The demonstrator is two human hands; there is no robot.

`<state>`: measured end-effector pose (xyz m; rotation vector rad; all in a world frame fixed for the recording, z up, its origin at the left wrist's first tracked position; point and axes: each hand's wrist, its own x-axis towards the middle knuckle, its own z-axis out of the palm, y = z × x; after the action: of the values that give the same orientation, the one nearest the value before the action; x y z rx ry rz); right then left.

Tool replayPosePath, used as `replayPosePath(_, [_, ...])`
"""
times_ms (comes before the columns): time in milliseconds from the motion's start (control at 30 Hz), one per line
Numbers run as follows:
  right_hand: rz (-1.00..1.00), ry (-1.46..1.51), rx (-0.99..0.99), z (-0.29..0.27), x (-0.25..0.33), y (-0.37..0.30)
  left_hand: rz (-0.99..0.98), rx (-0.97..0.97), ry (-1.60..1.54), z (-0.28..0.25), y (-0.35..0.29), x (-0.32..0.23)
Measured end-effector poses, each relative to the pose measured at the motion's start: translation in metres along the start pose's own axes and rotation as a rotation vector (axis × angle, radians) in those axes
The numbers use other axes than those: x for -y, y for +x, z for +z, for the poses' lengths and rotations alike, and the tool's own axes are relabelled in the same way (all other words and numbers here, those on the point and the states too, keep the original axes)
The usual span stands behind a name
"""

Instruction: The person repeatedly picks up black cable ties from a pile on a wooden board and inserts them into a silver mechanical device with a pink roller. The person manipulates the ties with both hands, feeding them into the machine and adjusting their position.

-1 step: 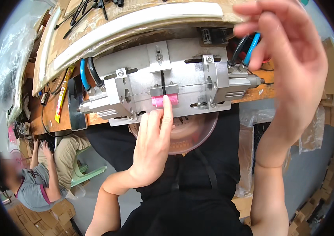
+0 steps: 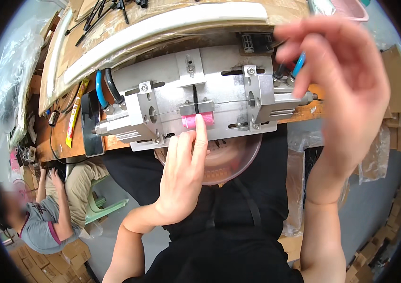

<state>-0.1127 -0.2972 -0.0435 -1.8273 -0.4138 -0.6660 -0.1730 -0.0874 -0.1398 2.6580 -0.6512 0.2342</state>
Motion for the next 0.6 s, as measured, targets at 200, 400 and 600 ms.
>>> replayPosePath(200, [0.022,-0.241,0.264,0.044,-0.009,-0.109,-0.088,-0.114,-0.21,-0.017,-0.014,-0.002])
replayPosePath(400, [-0.007,-0.262,0.373,0.077,-0.031,-0.126,-0.104,-0.12,-0.25,-0.027,-0.02,0.002])
replayPosePath(600, [-0.029,-0.284,0.397,0.081,-0.033,-0.12,-0.074,-0.163,-0.241,-0.036,-0.017,0.013])
